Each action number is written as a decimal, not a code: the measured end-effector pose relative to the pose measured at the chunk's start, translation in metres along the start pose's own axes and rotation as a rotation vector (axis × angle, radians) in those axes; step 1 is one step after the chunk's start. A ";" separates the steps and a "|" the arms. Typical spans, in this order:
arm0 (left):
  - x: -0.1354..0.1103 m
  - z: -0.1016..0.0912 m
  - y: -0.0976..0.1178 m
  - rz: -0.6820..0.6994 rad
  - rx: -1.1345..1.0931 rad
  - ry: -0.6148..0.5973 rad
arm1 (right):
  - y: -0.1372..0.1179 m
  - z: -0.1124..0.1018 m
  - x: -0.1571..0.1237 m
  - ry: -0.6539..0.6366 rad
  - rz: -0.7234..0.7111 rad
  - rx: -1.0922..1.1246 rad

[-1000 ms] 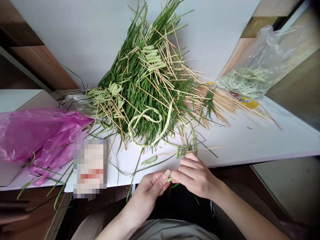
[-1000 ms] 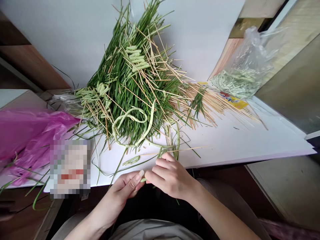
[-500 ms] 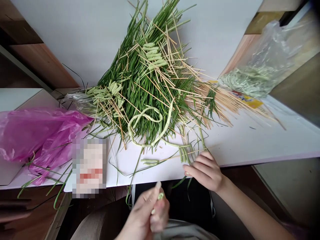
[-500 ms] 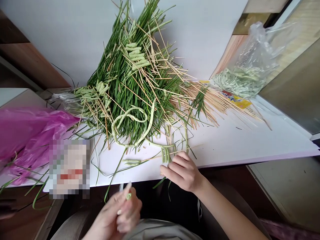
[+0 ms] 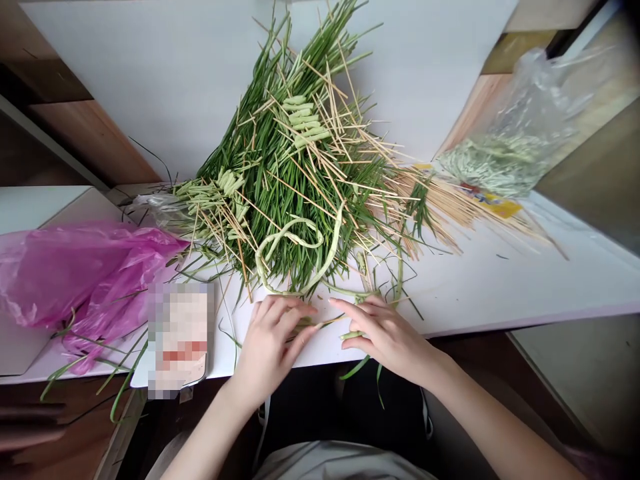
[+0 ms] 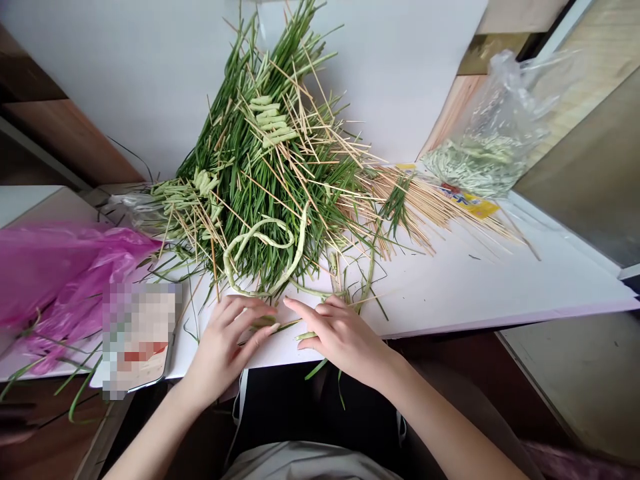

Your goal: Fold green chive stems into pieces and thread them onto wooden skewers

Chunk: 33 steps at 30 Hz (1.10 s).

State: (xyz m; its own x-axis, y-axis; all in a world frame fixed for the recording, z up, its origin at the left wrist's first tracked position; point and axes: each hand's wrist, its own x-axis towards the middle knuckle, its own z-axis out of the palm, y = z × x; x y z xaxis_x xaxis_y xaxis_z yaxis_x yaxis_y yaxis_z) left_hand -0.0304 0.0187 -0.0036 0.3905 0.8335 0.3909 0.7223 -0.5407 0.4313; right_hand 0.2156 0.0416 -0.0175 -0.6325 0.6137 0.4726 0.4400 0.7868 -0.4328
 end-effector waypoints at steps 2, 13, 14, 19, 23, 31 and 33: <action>-0.001 0.005 0.015 0.020 -0.092 -0.007 | -0.001 0.002 0.000 -0.015 0.001 0.038; -0.005 0.019 0.035 -0.140 -0.398 0.087 | -0.010 -0.004 0.006 -0.032 0.012 0.087; -0.006 0.016 0.034 -0.163 -0.402 0.102 | -0.009 -0.006 0.005 -0.028 0.006 0.063; -0.010 0.002 0.024 -0.232 -0.399 0.150 | -0.001 -0.011 0.006 0.043 -0.040 -0.014; -0.011 -0.002 0.017 -0.174 -0.269 0.080 | 0.000 -0.009 0.008 0.040 -0.030 -0.042; -0.013 0.004 0.023 -0.046 0.029 0.137 | -0.014 -0.004 0.011 0.034 -0.058 -0.033; -0.015 0.002 0.022 -0.084 -0.066 0.143 | -0.015 -0.003 0.011 0.061 -0.086 -0.064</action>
State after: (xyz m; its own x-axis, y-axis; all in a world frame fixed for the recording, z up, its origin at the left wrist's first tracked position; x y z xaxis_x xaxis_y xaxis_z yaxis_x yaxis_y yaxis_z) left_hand -0.0192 -0.0053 -0.0014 0.2418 0.8541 0.4605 0.7083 -0.4798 0.5179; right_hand 0.2046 0.0367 -0.0034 -0.6307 0.5452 0.5522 0.4270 0.8380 -0.3397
